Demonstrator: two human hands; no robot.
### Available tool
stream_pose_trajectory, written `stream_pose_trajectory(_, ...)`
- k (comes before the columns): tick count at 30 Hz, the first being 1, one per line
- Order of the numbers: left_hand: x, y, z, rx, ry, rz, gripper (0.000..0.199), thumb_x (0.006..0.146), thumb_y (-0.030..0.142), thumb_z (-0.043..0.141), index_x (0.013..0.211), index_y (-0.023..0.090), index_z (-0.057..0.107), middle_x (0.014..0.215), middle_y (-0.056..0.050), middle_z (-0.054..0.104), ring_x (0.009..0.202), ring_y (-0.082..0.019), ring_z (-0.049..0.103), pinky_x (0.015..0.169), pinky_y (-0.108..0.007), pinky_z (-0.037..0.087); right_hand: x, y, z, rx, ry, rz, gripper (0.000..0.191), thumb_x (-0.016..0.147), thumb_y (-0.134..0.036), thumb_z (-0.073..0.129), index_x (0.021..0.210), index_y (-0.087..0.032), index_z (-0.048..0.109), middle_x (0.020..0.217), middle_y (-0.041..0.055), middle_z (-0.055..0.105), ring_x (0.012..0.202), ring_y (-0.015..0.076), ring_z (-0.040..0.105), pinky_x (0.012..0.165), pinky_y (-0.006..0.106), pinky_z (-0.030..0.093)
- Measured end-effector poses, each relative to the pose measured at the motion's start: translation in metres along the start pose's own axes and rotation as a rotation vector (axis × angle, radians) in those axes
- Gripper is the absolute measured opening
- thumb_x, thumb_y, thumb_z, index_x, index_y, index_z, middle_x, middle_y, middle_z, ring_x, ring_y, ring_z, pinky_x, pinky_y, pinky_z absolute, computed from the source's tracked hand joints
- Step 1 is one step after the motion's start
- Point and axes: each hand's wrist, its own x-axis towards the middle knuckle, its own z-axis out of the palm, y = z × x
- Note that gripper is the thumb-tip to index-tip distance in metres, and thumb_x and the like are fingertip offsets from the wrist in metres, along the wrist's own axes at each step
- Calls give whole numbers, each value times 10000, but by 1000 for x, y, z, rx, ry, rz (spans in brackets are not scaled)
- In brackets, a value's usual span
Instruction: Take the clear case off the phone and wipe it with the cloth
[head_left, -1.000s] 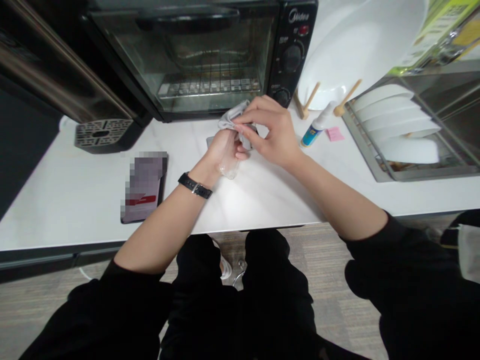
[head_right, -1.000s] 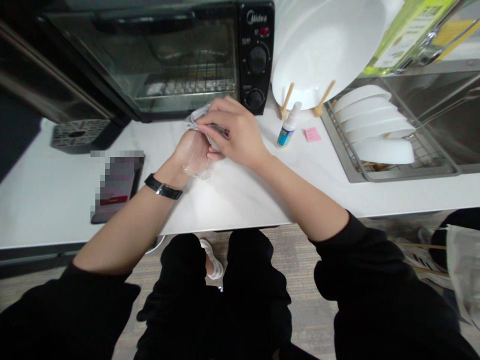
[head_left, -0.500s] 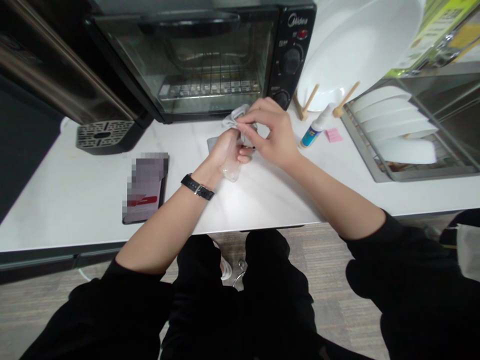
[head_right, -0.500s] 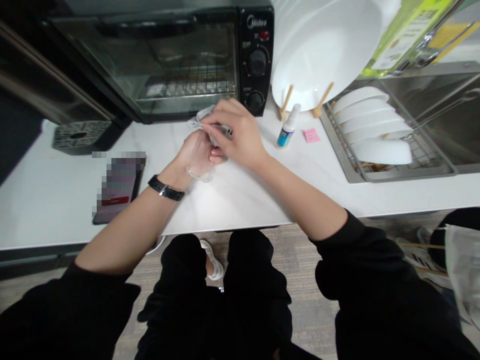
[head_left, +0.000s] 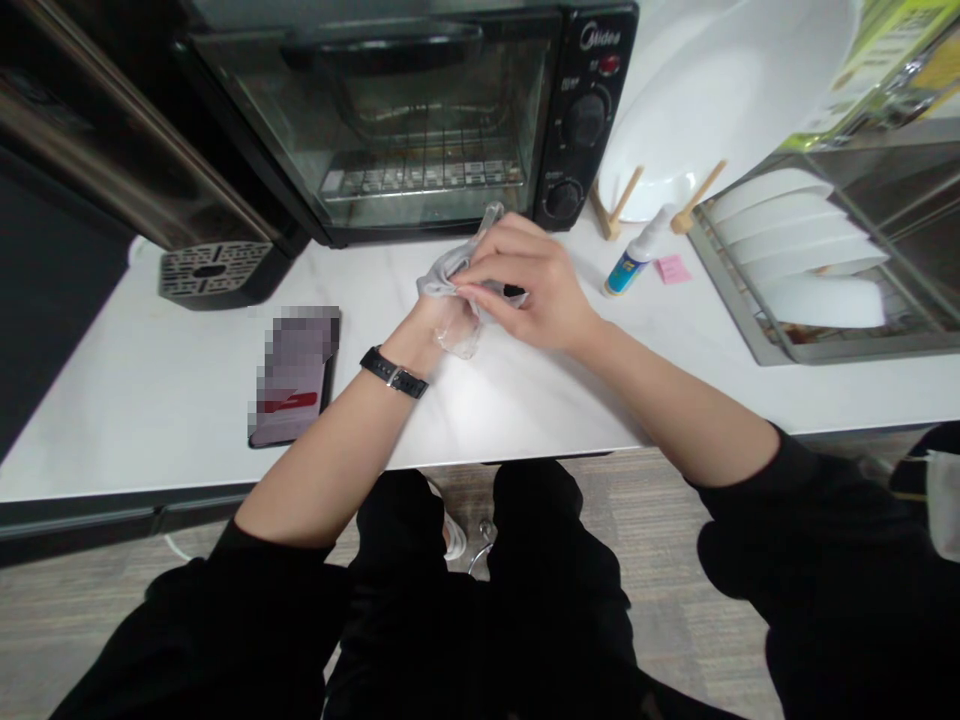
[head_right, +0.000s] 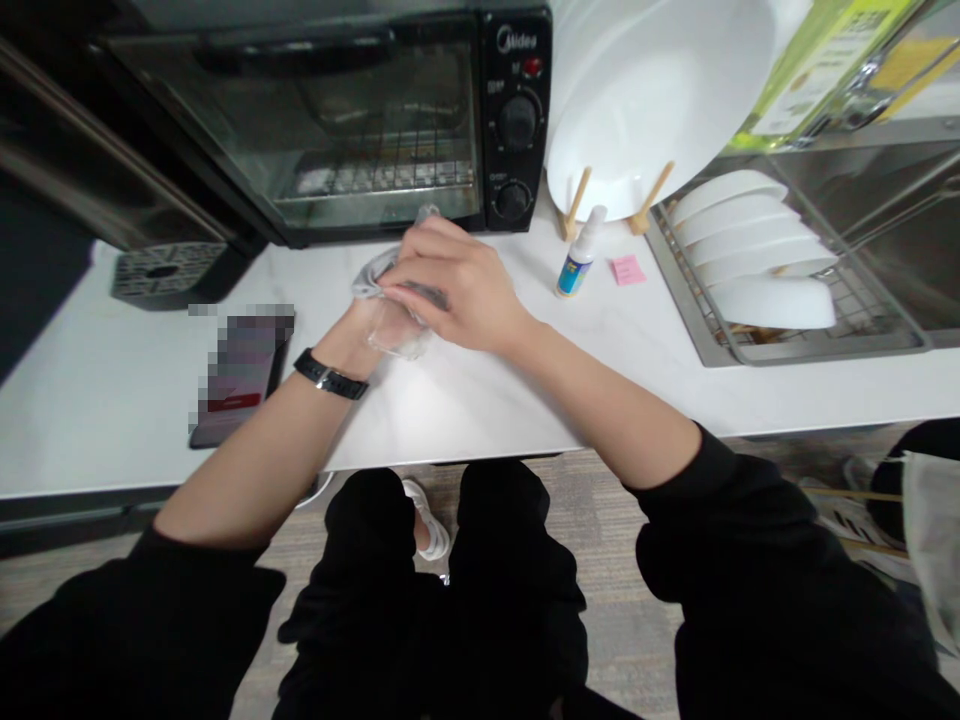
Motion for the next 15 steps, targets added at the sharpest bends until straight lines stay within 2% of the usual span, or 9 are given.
stream_pose_trajectory(2,4,2,1,-16,-62,-112,253,1008,74,510,801,213,553,659,32,575,517,-84,548,454,-160,390,1,7,-6,-58,64,81,311,1085,-483,596,1050,-267,817,944,60,736,930,249,642,881,447,548)
stream_pose_trajectory(5,6,6,2,27,-150,-286,220,1012,250,620,806,215,550,622,26,562,394,-65,387,357,-185,212,2,15,-13,-108,182,236,364,1062,-567,591,998,-290,817,941,81,723,962,289,634,922,476,550)
stream_pose_trajectory(9,4,8,3,52,-156,-330,204,978,376,704,882,231,597,660,6,626,377,-55,377,350,-193,151,1,20,-15,-97,272,321,415,1035,-647,592,965,-299,809,933,85,708,971,303,626,975,489,554)
stream_pose_trajectory(15,7,4,2,37,-145,-294,171,1003,355,666,888,241,611,631,25,593,378,-61,373,350,-205,186,0,21,-12,-129,263,286,382,1051,-593,608,942,-296,821,901,78,733,910,281,634,912,465,553)
